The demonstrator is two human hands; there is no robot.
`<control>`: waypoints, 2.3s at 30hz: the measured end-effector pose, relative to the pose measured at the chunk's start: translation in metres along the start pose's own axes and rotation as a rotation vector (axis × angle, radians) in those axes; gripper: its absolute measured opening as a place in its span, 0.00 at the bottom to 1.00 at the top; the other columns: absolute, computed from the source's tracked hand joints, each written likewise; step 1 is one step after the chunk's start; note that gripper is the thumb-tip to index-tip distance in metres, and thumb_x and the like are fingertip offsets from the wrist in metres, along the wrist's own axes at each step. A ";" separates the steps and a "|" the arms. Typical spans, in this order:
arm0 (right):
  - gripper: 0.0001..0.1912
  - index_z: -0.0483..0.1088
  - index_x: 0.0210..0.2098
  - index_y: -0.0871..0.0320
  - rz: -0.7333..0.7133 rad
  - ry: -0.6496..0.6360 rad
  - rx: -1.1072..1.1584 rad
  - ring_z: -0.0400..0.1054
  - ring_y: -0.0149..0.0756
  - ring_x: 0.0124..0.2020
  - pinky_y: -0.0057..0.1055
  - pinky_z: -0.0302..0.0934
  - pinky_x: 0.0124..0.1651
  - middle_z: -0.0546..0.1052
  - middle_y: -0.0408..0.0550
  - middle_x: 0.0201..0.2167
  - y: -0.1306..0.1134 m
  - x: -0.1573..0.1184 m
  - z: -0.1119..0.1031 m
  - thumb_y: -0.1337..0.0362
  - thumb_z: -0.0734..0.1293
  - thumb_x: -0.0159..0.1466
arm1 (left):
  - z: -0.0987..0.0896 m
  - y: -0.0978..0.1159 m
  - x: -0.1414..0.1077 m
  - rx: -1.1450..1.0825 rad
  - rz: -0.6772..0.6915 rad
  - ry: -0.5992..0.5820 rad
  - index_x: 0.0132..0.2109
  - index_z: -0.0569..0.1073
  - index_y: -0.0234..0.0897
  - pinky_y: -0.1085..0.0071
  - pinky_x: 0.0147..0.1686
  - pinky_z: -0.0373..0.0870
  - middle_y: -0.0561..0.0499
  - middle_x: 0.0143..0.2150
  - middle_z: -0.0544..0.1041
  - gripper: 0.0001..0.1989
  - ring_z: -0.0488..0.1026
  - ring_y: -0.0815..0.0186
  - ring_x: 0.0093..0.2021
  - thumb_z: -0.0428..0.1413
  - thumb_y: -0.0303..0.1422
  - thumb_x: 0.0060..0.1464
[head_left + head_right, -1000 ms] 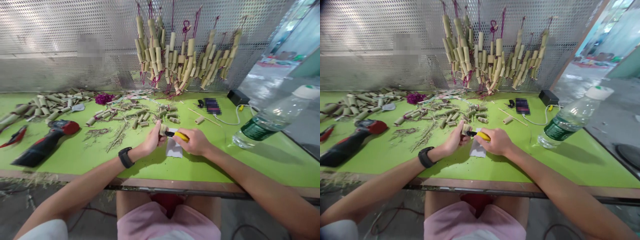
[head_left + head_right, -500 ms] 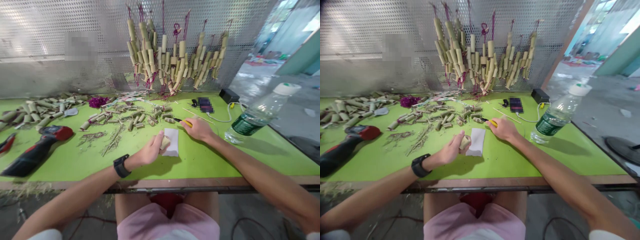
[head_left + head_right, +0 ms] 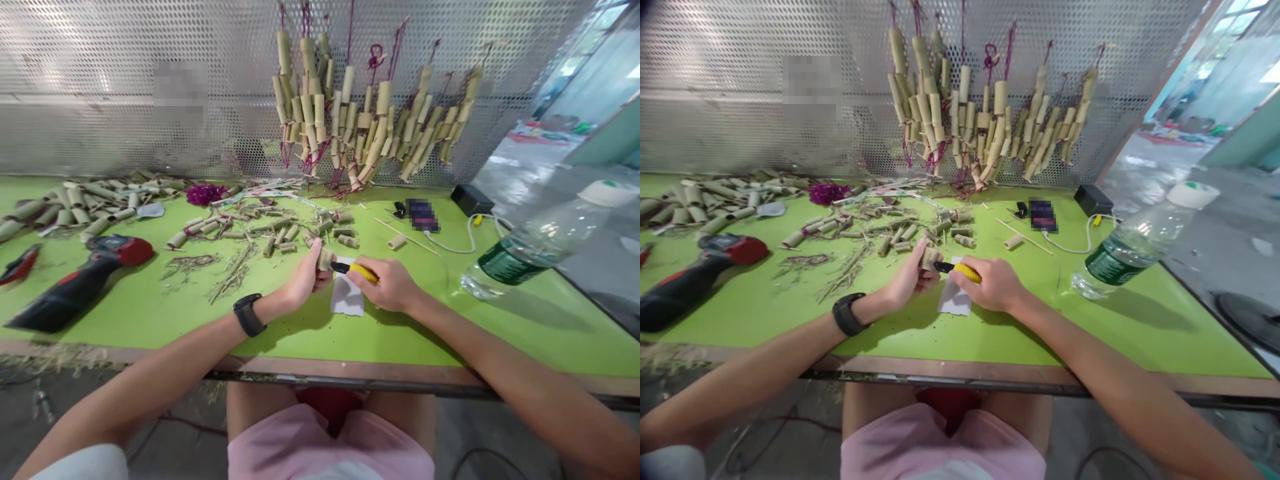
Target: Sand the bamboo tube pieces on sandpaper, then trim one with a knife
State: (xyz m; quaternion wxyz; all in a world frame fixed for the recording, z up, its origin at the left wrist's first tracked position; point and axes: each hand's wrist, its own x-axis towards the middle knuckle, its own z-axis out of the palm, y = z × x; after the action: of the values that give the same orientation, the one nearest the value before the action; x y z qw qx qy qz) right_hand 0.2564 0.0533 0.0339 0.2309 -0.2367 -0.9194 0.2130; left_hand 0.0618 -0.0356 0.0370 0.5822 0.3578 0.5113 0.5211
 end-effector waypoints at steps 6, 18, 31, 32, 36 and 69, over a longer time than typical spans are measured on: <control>0.26 0.75 0.33 0.57 -0.021 -0.030 -0.020 0.62 0.31 0.21 0.31 0.47 0.28 0.75 0.45 0.22 -0.004 -0.001 0.001 0.44 0.60 0.74 | -0.005 -0.011 0.002 0.139 0.161 -0.037 0.32 0.62 0.42 0.75 0.18 0.45 0.61 0.21 0.48 0.34 0.47 0.71 0.19 0.42 0.68 0.66; 0.36 0.70 0.28 0.55 0.211 0.145 -0.095 0.54 0.31 0.15 0.34 0.44 0.21 0.66 0.43 0.16 0.031 0.012 -0.005 0.34 0.53 0.74 | 0.003 -0.011 -0.010 0.129 0.188 -0.143 0.29 0.62 0.42 0.70 0.20 0.42 0.59 0.22 0.49 0.36 0.45 0.71 0.21 0.45 0.71 0.62; 0.25 0.73 0.33 0.56 -0.009 0.043 -0.086 0.63 0.32 0.21 0.30 0.48 0.27 0.75 0.45 0.22 -0.006 -0.002 0.005 0.44 0.59 0.74 | 0.001 -0.007 0.001 -0.102 -0.041 0.056 0.34 0.64 0.40 0.77 0.19 0.40 0.62 0.23 0.47 0.31 0.42 0.73 0.19 0.42 0.62 0.71; 0.24 0.74 0.34 0.56 -0.007 0.036 -0.089 0.64 0.32 0.21 0.30 0.48 0.28 0.76 0.46 0.23 -0.006 -0.002 0.005 0.45 0.60 0.74 | 0.001 -0.008 0.001 -0.089 -0.029 0.051 0.34 0.65 0.40 0.77 0.19 0.41 0.62 0.23 0.47 0.31 0.42 0.73 0.19 0.42 0.62 0.71; 0.24 0.76 0.34 0.56 -0.015 0.034 -0.106 0.65 0.33 0.21 0.30 0.47 0.27 0.77 0.47 0.23 -0.011 -0.003 0.007 0.45 0.60 0.74 | -0.005 -0.014 0.004 0.035 0.110 0.031 0.33 0.66 0.41 0.76 0.19 0.44 0.61 0.22 0.48 0.34 0.45 0.72 0.19 0.43 0.67 0.68; 0.34 0.70 0.29 0.55 0.160 0.177 -0.007 0.57 0.33 0.17 0.34 0.44 0.22 0.69 0.45 0.20 0.022 0.010 -0.008 0.34 0.54 0.73 | 0.004 -0.012 -0.012 0.143 0.183 -0.210 0.29 0.66 0.39 0.74 0.18 0.49 0.56 0.21 0.61 0.37 0.54 0.72 0.18 0.44 0.69 0.65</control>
State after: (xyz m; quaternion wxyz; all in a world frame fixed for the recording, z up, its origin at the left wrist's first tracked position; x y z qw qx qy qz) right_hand 0.2596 0.0781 0.0325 0.2926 -0.3279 -0.8744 0.2057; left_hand 0.0690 -0.0492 0.0292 0.5556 0.4958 0.4489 0.4940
